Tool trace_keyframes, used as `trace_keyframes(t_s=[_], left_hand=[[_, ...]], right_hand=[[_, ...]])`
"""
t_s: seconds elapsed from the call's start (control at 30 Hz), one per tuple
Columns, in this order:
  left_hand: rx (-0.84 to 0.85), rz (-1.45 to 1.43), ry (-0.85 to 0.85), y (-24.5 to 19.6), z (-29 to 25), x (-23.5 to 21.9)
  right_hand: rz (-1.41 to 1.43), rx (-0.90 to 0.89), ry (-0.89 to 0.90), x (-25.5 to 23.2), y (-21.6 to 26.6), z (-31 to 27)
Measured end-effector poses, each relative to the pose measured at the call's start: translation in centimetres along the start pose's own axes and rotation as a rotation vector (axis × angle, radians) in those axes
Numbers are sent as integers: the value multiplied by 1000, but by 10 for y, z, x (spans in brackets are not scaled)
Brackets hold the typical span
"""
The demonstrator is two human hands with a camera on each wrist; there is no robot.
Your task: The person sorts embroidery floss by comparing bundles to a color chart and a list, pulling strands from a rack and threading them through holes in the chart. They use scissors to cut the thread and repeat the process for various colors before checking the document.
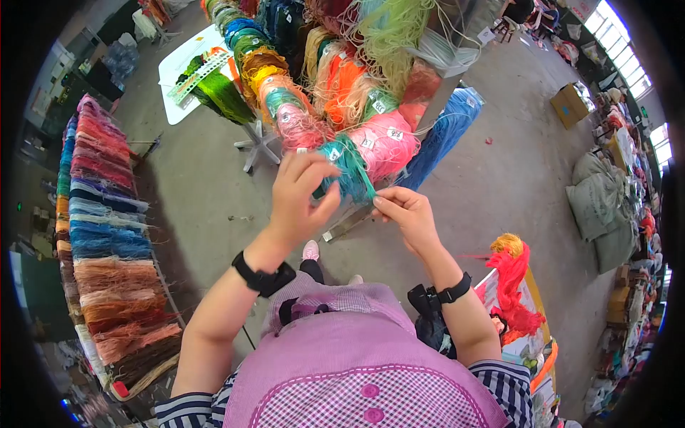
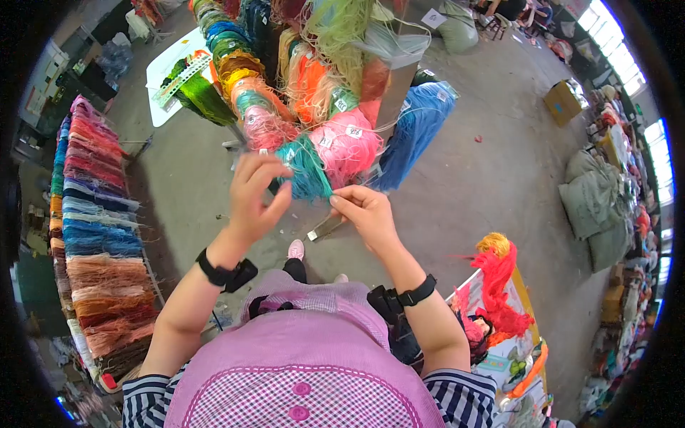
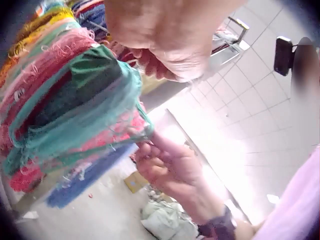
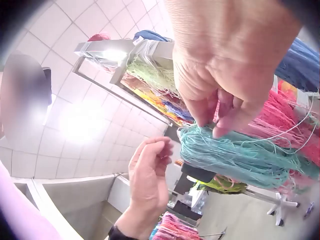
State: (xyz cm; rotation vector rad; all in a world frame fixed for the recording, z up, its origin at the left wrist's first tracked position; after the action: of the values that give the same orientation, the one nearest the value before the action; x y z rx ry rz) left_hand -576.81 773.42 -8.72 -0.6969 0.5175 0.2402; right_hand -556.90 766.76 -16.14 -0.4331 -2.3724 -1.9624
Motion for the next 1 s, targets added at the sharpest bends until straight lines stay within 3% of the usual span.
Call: trace_keyframes(t_s=[0.03,0.07,0.13,0.17,0.23,0.33,0.53,1.0], left_hand=[[-143,-67,71,-2,-12,0],[-146,-71,67,-8,-24,5],[-792,-657,197,-9,-49,33],[-793,-658,194,-12,-49,39],[-1127,-994,186,-15,-50,56],[-1181,-1135,215,-19,-38,67],[-1099,-1103,162,-23,-33,63],[-1125,-1157,127,-19,-38,58]], right_hand=[[-4,3,-3,-1,2,-5],[2,-43,-44,-1,8,-10],[3,-89,-79,-6,12,-14],[3,-65,-61,-11,10,-17],[1,-42,-45,-15,11,-19],[44,22,15,-12,15,-25],[23,-23,14,-11,21,-30],[81,-85,-17,-10,22,-28]])
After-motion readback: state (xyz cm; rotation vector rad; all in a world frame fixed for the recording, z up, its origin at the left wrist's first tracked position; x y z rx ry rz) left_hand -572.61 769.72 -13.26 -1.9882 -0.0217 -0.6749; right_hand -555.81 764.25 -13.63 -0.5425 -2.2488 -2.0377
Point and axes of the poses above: each hand's wrist, its own z-axis towards the middle knuckle, its own x-axis out of the palm, y = z × x, the point moved 3 cm from there along z, towards the middle knuckle, and after that the axes turned 6 degrees about -y, right-handed, at the moved point
